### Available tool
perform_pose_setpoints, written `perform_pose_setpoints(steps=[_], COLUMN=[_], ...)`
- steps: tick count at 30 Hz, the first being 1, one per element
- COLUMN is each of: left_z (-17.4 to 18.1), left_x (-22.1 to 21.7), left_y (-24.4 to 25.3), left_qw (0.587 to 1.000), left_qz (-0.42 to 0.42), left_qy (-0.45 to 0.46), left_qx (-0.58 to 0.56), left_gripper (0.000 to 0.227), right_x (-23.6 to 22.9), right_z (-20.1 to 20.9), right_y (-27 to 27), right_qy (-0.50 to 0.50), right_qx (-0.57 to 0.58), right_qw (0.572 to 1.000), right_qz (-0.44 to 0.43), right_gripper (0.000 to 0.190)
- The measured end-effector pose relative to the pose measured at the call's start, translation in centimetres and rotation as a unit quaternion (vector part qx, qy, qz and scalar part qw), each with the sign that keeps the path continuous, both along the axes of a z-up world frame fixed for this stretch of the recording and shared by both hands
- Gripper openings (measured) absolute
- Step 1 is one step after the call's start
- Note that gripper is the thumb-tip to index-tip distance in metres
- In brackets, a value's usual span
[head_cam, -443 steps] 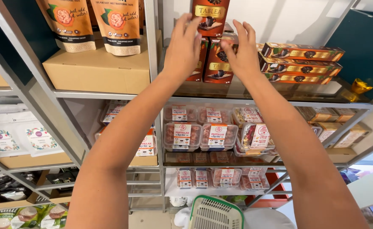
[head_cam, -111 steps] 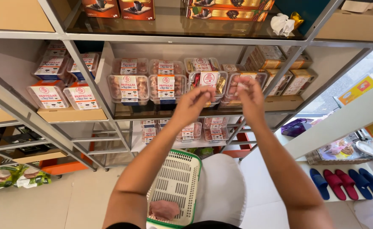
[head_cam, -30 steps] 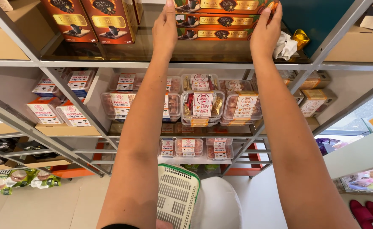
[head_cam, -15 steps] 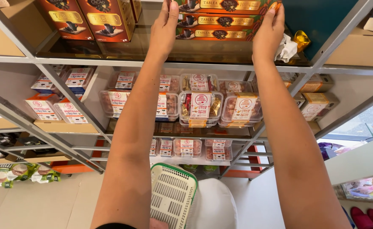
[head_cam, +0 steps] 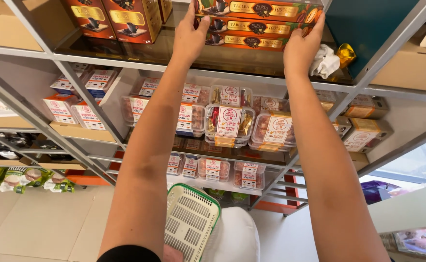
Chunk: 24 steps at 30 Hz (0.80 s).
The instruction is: Selecting chocolate boxes from a shelf, wiping them with a cloth, and placing them into a shopping basket.
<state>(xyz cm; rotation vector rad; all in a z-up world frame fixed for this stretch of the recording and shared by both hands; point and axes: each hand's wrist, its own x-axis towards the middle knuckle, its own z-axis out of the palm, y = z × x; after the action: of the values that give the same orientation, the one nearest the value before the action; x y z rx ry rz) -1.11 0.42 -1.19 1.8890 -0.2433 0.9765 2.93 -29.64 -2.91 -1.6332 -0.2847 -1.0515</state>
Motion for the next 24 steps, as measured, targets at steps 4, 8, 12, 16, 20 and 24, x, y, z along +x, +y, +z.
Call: perform_pose_setpoints(steps=[4,8,12,16,20,24], left_z=[0.0,0.2,2.1,2.4,2.5,0.0], left_x=[-0.1,-1.4,-4.5,-6.7,-12.7,-15.8], left_y=[0.1,-0.3,0.3,1.1,1.8,4.3], left_qw=[0.999,0.995,0.992,0.984,0.950,0.955], left_qz=[-0.007,-0.075,-0.072,-0.105,-0.230,-0.232], left_qy=[0.031,0.010,-0.012,-0.079,-0.045,-0.077], left_qx=[0.004,-0.073,-0.104,-0.116,-0.204,-0.166], left_gripper=[0.060,0.066,0.065,0.028,0.019,0.041], right_x=[0.5,0.5,-2.2,-8.0,-15.1,-21.7], right_z=[0.2,-0.3,1.8,3.8,4.5,3.3], right_y=[0.0,0.0,1.1,2.4,4.2,7.1], right_qy=[0.013,-0.102,-0.126,-0.185,-0.210,-0.224], right_qx=[0.009,-0.043,-0.038,-0.024,-0.017,-0.031], right_qw=[1.000,0.993,0.991,0.982,0.976,0.969], right_qz=[-0.006,-0.050,-0.026,-0.007,0.048,0.104], right_gripper=[0.062,0.066,0.068,0.048,0.024,0.036])
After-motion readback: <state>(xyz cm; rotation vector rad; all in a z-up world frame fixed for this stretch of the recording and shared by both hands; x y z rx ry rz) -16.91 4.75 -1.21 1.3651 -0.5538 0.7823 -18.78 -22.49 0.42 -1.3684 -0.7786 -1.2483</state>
